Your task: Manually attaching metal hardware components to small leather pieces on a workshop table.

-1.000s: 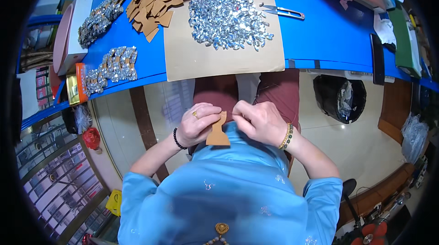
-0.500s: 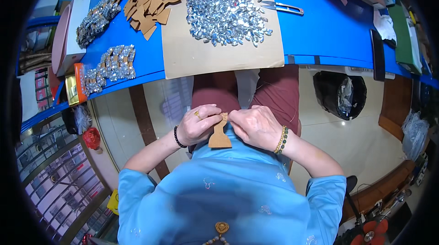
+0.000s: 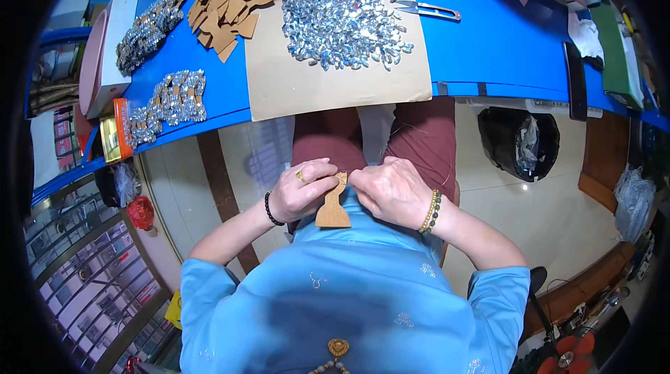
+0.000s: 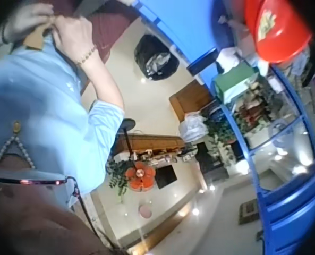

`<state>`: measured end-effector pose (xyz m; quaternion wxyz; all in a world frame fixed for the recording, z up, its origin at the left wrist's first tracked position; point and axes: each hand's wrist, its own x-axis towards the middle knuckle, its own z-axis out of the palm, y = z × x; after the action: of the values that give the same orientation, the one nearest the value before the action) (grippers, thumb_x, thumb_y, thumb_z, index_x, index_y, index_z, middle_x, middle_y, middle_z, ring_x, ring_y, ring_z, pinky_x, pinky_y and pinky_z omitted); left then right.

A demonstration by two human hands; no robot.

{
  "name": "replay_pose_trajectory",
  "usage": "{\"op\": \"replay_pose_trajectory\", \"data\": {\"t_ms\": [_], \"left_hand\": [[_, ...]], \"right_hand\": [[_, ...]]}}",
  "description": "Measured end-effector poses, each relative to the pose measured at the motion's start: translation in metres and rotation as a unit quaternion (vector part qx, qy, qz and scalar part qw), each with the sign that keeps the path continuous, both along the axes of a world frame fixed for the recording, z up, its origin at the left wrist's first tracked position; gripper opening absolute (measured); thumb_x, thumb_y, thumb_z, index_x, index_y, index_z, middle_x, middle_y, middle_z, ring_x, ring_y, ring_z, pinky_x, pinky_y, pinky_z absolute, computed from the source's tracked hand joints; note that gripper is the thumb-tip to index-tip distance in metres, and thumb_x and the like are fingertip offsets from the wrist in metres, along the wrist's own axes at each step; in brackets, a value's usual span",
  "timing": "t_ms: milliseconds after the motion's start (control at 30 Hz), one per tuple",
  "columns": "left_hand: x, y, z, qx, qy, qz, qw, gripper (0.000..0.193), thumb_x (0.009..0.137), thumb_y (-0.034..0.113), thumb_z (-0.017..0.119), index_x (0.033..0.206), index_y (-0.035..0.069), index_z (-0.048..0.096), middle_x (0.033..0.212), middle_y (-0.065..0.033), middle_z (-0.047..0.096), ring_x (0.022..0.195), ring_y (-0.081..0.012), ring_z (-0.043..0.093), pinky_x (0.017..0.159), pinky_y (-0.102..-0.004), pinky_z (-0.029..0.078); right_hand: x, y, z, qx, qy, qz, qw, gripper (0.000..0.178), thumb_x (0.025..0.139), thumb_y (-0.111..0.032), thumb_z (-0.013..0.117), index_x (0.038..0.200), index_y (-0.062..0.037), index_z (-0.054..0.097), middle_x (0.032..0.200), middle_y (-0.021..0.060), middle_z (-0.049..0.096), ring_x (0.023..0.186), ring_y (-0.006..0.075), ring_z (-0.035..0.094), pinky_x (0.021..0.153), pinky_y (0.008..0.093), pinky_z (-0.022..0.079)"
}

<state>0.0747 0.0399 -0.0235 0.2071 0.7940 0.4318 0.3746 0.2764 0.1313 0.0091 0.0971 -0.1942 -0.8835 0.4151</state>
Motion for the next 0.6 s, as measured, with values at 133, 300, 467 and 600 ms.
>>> {"op": "replay_pose_trajectory", "data": {"t_ms": [133,300,467,600], "left_hand": [[0.0,0.001,0.0,0.0,0.002,-0.007,1.0,0.029,0.066,0.0,0.069,0.093,-0.001,0.058,0.091,-0.0146,0.059,0.08,-0.028,0.062,0.079,-0.0404,0.054],[0.004,0.0,0.008,-0.078,-0.027,-0.002,0.997,0.024,0.068,0.001,0.064,0.091,-0.001,0.058,0.09,-0.0134,0.059,0.078,-0.0269,0.061,0.073,-0.0384,0.054],[0.006,0.002,0.011,-0.419,-0.22,0.017,0.881,0.015,0.082,0.002,0.058,0.097,-0.001,0.056,0.092,-0.0118,0.06,0.077,-0.0216,0.062,0.071,-0.0342,0.053],[-0.005,0.002,0.007,-0.675,-0.488,-0.03,0.553,0.016,0.089,0.007,0.052,0.102,-0.002,0.053,0.092,-0.01,0.06,0.078,-0.018,0.061,0.075,-0.0352,0.052]], "right_hand": [[0.001,0.002,0.001,0.008,-0.003,0.01,1.0,0.01,0.071,-0.007,0.058,0.069,-0.0046,0.049,0.057,0.0097,0.053,0.054,0.0289,0.055,0.052,0.0396,0.042],[0.002,0.008,0.002,0.021,-0.023,0.052,0.998,0.006,0.073,-0.008,0.06,0.078,-0.0067,0.057,0.062,0.006,0.058,0.056,0.0253,0.056,0.053,0.0335,0.041],[0.004,0.018,-0.005,-0.078,-0.001,0.057,0.995,0.006,0.075,-0.009,0.058,0.078,-0.0034,0.057,0.066,0.0111,0.059,0.062,0.0303,0.058,0.058,0.0379,0.046],[0.006,0.014,-0.02,-0.25,0.066,0.053,0.964,0.009,0.081,-0.011,0.057,0.085,-0.0028,0.059,0.072,0.0115,0.061,0.066,0.0267,0.061,0.062,0.0345,0.047]]}}
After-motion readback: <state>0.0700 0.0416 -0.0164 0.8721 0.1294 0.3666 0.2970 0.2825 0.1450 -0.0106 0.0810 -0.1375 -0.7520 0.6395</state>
